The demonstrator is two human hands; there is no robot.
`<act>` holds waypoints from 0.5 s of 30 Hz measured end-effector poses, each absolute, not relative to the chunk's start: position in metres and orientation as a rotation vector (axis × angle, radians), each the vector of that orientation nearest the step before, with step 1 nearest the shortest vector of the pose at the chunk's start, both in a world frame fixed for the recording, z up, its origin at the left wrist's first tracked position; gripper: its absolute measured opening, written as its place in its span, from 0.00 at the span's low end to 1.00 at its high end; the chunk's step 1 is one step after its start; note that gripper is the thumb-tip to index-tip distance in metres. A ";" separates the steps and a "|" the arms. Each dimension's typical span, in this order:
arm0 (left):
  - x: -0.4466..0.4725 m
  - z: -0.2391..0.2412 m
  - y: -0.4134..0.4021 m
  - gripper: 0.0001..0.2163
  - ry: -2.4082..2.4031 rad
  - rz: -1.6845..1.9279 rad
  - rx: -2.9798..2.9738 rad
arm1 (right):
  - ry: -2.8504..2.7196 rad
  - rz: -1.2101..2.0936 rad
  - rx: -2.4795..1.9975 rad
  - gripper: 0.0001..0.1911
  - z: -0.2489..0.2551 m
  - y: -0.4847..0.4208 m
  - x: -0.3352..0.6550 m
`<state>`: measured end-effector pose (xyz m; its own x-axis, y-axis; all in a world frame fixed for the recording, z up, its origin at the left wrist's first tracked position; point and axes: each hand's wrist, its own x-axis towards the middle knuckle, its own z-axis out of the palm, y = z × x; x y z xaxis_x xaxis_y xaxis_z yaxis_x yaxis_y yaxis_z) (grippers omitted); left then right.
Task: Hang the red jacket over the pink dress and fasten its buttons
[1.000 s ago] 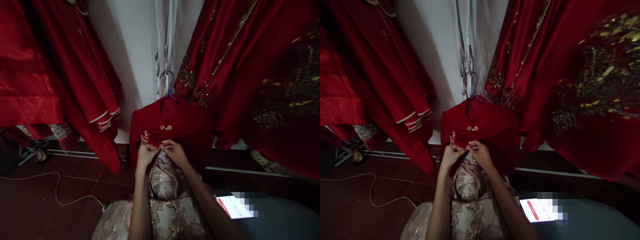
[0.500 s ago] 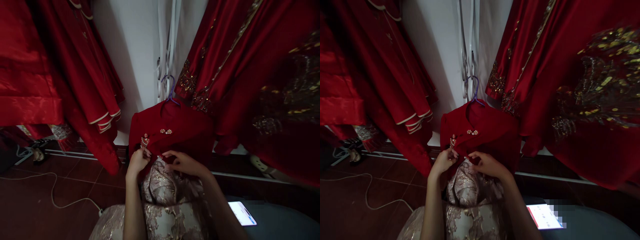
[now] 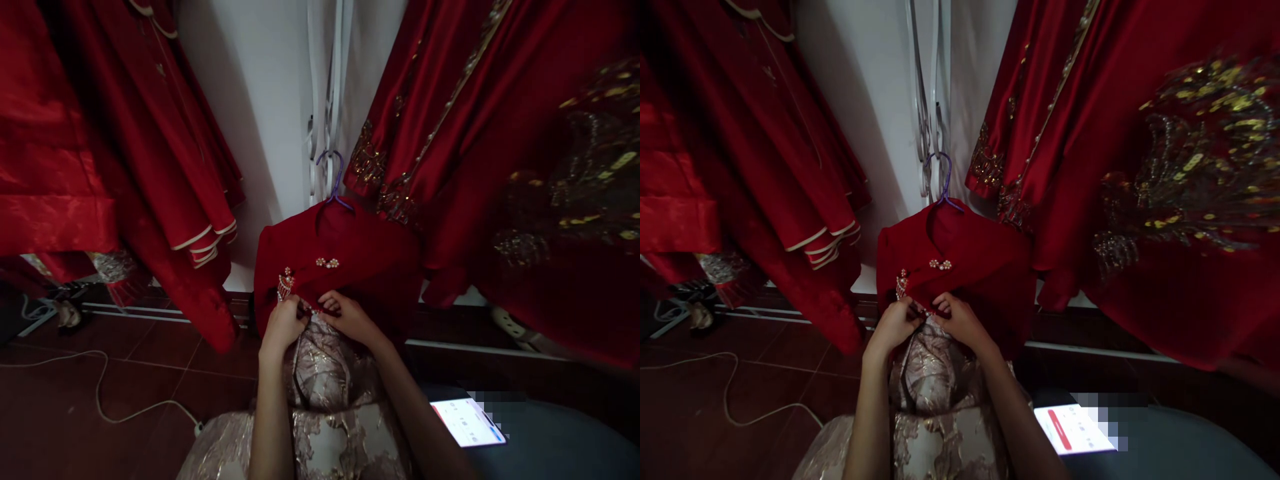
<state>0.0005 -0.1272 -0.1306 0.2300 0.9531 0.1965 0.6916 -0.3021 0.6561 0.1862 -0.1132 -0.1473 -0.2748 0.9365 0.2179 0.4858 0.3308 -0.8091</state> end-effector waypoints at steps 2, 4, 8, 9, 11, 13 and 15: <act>0.000 -0.130 -0.128 0.08 1.483 0.811 2.100 | -1.854 0.884 -1.225 0.12 -0.154 -0.109 0.185; -0.001 -0.129 -0.128 0.08 1.443 0.826 2.108 | -1.816 0.977 -1.185 0.13 -0.157 -0.106 0.185; 0.000 -0.130 -0.126 0.07 1.413 0.884 2.065 | -1.768 1.071 -1.145 0.14 -0.159 -0.102 0.186; 0.000 -0.130 -0.126 0.07 1.399 0.897 2.052 | -1.759 1.075 -1.147 0.14 -0.158 -0.101 0.187; 0.001 -0.130 -0.126 0.08 1.356 0.908 2.030 | -1.744 1.082 -1.151 0.15 -0.157 -0.101 0.187; 0.001 -0.129 -0.126 0.08 1.319 0.903 2.006 | -1.737 1.095 -1.147 0.15 -0.155 -0.102 0.186; 0.000 -0.128 -0.127 0.08 1.303 0.904 1.984 | -1.746 1.099 -1.142 0.16 -0.152 -0.104 0.185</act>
<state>0.0002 -0.1271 -0.1284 0.2884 0.9325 0.2173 0.5299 -0.3444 0.7750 0.1855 -0.1035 -0.1522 -0.3076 0.9416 0.1368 0.2835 0.2279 -0.9315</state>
